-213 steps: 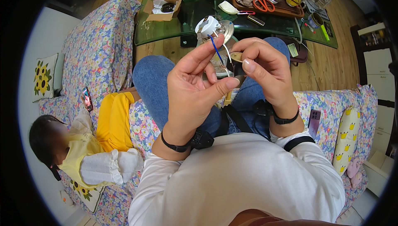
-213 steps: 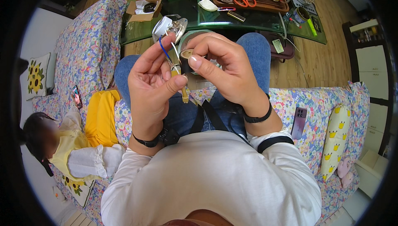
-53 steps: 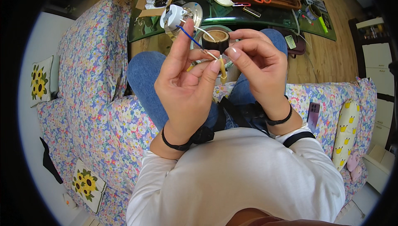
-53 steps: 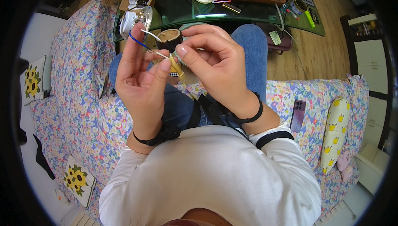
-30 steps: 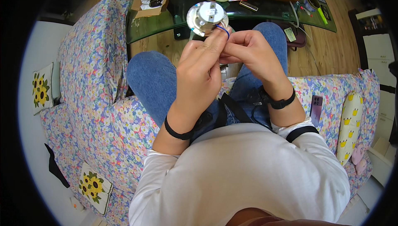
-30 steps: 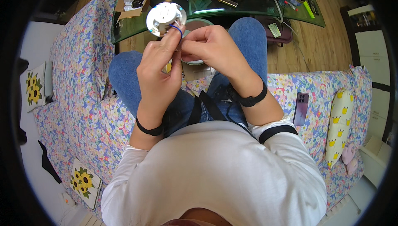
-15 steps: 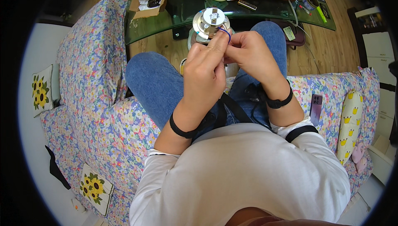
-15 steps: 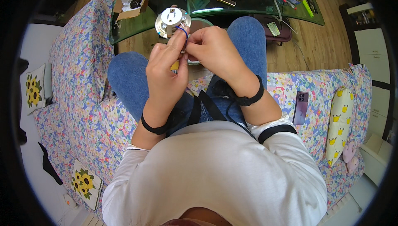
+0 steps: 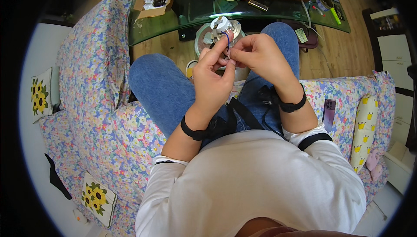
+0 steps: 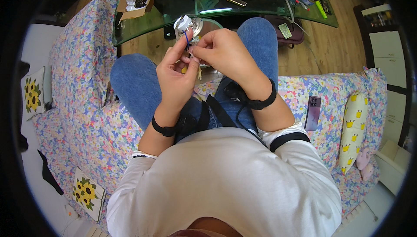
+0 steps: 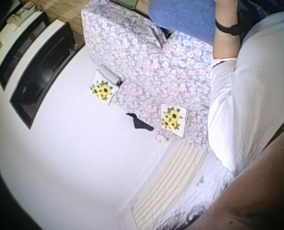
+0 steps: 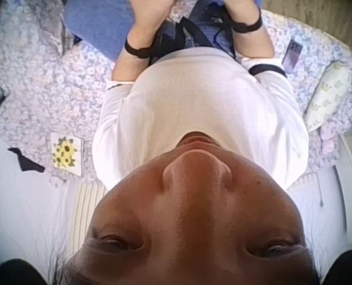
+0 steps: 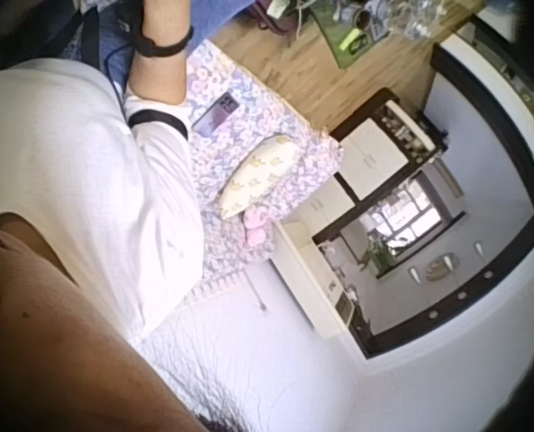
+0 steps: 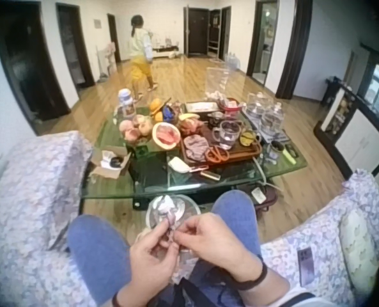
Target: The person sits on a sofa and wraps electrical tape around the exposed wires of a white power adapter. They repeatedly pull tape from the roll and wrap it around the junction of the wires, adjusting the adapter in their hands throughout the process.
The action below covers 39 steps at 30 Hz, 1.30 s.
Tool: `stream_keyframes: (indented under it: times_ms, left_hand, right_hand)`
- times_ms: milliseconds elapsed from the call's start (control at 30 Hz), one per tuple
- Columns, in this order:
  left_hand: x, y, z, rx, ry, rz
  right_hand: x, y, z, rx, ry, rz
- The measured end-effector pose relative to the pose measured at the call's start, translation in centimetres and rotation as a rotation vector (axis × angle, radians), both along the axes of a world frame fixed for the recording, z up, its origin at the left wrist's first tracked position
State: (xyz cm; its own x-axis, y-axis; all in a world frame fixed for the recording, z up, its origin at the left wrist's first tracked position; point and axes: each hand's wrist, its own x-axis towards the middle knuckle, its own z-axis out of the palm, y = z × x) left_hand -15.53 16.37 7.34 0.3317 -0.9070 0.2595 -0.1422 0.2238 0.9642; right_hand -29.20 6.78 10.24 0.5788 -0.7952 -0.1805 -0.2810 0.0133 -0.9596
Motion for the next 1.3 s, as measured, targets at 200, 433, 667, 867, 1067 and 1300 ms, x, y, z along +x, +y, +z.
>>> stream_keyframes:
  times_ms: [200,433,667,867,1067,1300]
  left_hand:
    - [0.7,0.0,-1.6,0.028,-0.097,0.004]
    - [0.9,-0.7,-3.1,-0.003,0.003,0.042]
    - [2.3,-0.6,-4.1,-0.109,-0.315,0.025]
    - [2.8,-0.6,-3.9,-0.095,-0.27,-0.001]
    - [2.8,-0.4,-3.9,0.1,-0.139,0.131]
    - [1.4,-1.3,-5.1,0.04,0.806,-0.047]
  right_hand:
    - [0.2,-1.1,-1.2,0.123,0.059,0.036]
    - [1.2,-0.7,-2.1,-0.111,0.13,-0.051]
    - [2.2,-0.9,-2.5,-0.064,0.167,-0.035]
    - [2.3,-1.2,-3.0,0.002,0.136,0.017]
    - [2.0,-0.7,-1.8,-0.338,0.215,0.005]
    - [1.7,-0.9,-1.5,-0.335,0.167,-0.035]
